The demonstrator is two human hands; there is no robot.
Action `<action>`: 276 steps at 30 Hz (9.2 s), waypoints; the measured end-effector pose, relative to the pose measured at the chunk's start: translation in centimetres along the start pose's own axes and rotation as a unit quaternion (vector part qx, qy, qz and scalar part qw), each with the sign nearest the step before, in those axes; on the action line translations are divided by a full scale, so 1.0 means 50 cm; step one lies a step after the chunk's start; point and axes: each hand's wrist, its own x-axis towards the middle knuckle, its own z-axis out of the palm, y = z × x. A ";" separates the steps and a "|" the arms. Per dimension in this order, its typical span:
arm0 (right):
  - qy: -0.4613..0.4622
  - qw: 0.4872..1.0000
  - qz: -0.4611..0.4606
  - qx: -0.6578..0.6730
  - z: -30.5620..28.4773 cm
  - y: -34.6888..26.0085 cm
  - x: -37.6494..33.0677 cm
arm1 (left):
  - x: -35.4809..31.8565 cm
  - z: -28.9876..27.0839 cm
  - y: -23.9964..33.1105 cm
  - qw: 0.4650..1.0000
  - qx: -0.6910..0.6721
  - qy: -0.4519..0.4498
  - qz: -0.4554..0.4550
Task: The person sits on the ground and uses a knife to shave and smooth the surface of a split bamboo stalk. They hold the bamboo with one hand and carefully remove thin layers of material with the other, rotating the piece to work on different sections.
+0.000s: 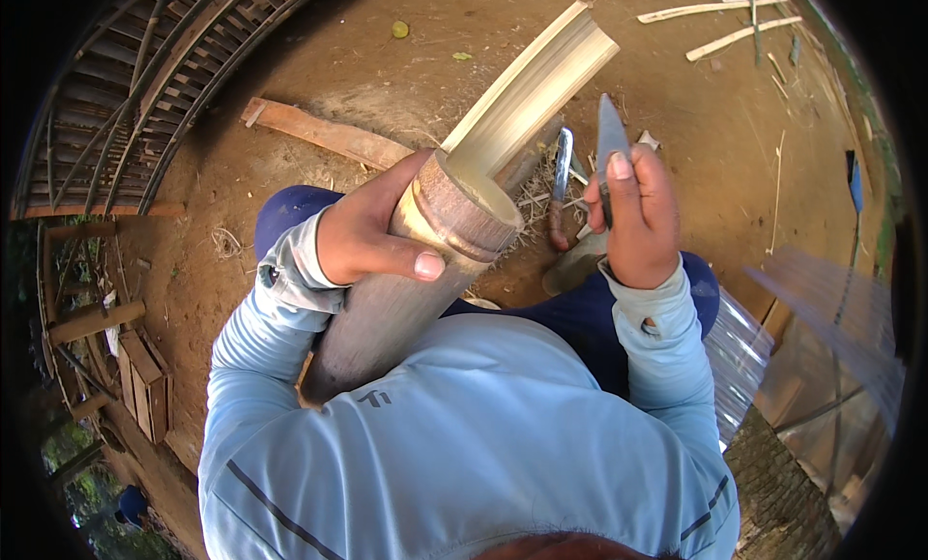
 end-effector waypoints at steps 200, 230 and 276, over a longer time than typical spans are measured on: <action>-0.318 0.945 0.062 -0.030 0.040 -0.097 0.036 | 0.141 -0.065 0.032 0.958 0.025 0.152 0.240; -0.041 0.968 -0.111 -0.221 0.042 -0.092 0.063 | 0.008 -0.085 -0.058 0.980 -0.195 -0.036 -0.028; -0.041 0.981 -0.079 -0.174 0.053 -0.066 0.057 | 0.011 -0.078 -0.043 0.977 -0.207 -0.031 -0.029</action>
